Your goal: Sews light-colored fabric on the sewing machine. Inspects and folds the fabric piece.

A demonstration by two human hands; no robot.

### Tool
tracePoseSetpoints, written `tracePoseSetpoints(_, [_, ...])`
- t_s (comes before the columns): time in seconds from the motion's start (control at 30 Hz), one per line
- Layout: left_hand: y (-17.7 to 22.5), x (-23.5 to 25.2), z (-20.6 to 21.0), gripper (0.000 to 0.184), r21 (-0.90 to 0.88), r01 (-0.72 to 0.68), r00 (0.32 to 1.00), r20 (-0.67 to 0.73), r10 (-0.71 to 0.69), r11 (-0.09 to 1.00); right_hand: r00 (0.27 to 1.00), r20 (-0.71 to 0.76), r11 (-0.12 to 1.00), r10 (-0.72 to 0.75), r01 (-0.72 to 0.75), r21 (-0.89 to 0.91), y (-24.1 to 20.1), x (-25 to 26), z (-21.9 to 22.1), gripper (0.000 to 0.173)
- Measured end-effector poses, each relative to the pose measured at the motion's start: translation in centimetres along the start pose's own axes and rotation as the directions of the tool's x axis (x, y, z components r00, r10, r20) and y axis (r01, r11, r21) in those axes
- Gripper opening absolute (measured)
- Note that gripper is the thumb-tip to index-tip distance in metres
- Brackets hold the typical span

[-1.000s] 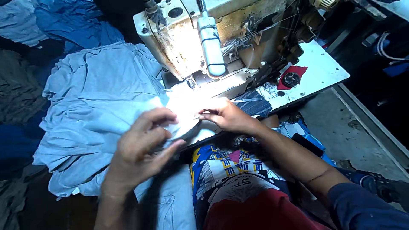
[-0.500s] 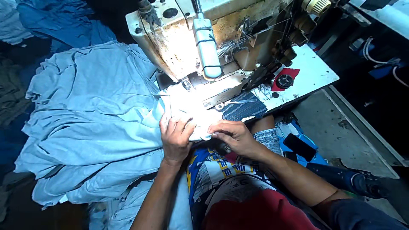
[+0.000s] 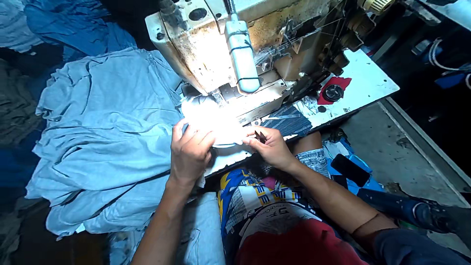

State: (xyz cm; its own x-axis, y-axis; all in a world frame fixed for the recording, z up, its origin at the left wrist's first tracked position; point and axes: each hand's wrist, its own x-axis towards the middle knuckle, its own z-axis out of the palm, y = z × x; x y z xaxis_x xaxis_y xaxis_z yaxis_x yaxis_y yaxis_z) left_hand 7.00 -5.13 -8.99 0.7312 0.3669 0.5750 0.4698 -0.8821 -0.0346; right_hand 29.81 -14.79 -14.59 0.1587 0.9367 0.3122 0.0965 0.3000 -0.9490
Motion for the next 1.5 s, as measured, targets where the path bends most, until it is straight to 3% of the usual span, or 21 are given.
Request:
tracePoseSetpoints(0.3, [-4.8, 2.3, 0.8, 0.023, -0.010, -0.064, 0.997, 0.031, 0.064, 0.998, 0.995, -0.035, 0.995, -0.095, 0.095, -0.015, 0.5, 3.7, 1.8, 0.006])
tracePoseSetpoints(0.4, [-4.6, 3.1, -0.5, 0.015, -0.107, -0.081, 0.990, 0.109, 0.093, 0.991, 0.988, -0.042, 0.988, -0.145, 0.143, -0.058, 0.9, 4.2, 1.9, 0.009])
tracePoseSetpoints(0.47, [-4.5, 3.5, -1.9, 0.026, -0.117, -0.075, 0.972, 0.212, 0.099, 0.990, 0.987, -0.042, 0.987, -0.156, 0.154, -0.047, 1.3, 4.5, 1.9, 0.009])
tracePoseSetpoints(0.53, [-5.3, 3.6, -3.7, 0.053, -0.081, -0.038, 0.946, 0.320, 0.062, 0.996, 0.985, -0.032, 0.984, -0.172, 0.170, -0.045, 1.4, 4.7, 1.8, 0.010])
tracePoseSetpoints(0.57, [-6.2, 3.5, -4.6, 0.057, -0.033, -0.013, 0.933, 0.360, 0.024, 0.999, 0.983, -0.031, 0.983, -0.182, 0.180, -0.039, 1.5, 4.7, 1.8, 0.011])
tracePoseSetpoints(0.67, [-9.6, 2.9, -7.5, 0.057, 0.142, 0.092, 0.891, 0.430, -0.145, 0.986, 0.981, -0.008, 0.981, -0.192, 0.191, -0.045, 1.6, 4.5, 1.6, 0.013])
tracePoseSetpoints(0.7, [-10.2, 2.7, -8.5, 0.053, 0.127, 0.119, 0.897, 0.412, -0.162, 0.985, 0.981, 0.009, 0.979, -0.192, 0.192, -0.065, 1.5, 4.6, 1.4, 0.014])
tracePoseSetpoints(0.8, [-7.5, 2.3, -10.1, 0.036, -0.163, 0.106, 0.963, 0.261, -0.061, 0.981, 0.978, 0.092, 0.967, -0.189, 0.201, -0.159, 0.7, 4.8, 0.8, 0.019])
tracePoseSetpoints(0.9, [-1.8, 1.9, -9.7, 0.024, -0.475, 0.027, 0.987, 0.151, 0.052, 0.880, 0.939, 0.274, 0.952, -0.208, 0.258, -0.164, -1.9, 4.8, 0.2, 0.014])
tracePoseSetpoints(0.97, [0.9, 1.1, -8.3, 0.018, -0.589, -0.003, 0.992, 0.098, 0.076, 0.808, 0.880, 0.390, 0.942, -0.271, 0.326, -0.082, -2.9, 4.0, 0.0, 0.011])
tracePoseSetpoints(1.07, [3.3, -0.2, -5.1, 0.013, -0.702, -0.003, 1.000, 0.015, 0.018, 0.712, 0.846, 0.406, 0.928, -0.344, 0.373, 0.010, -2.6, 1.9, -0.4, 0.011])
tracePoseSetpoints(1.1, [3.7, -0.6, -3.9, 0.016, -0.673, -0.005, 1.000, -0.022, -0.013, 0.740, 0.857, 0.389, 0.929, -0.339, 0.370, -0.005, -2.4, 1.2, -0.5, 0.012])
tracePoseSetpoints(1.17, [3.4, -1.2, -1.8, 0.032, -0.413, -0.007, 0.999, -0.033, -0.008, 0.911, 0.889, 0.343, 0.938, -0.305, 0.343, -0.056, -1.8, -0.1, -0.8, 0.013])
tracePoseSetpoints(1.27, [1.4, -2.0, 0.6, 0.036, -0.040, -0.050, 0.991, 0.120, 0.055, 0.998, 0.933, 0.261, 0.957, -0.247, 0.278, -0.087, -0.9, -1.5, -1.1, 0.014])
tracePoseSetpoints(1.37, [0.6, -2.0, 0.6, 0.011, 0.040, -0.083, 0.979, 0.189, 0.074, 0.996, 0.962, 0.196, 0.976, -0.193, 0.209, -0.065, -0.3, -2.4, -1.0, 0.014])
tracePoseSetpoints(1.5, [1.5, -1.1, -1.1, 0.014, 0.044, -0.077, 0.975, 0.211, 0.066, 0.996, 0.983, 0.124, 0.989, -0.138, 0.143, -0.028, -0.3, -2.8, -0.9, 0.013])
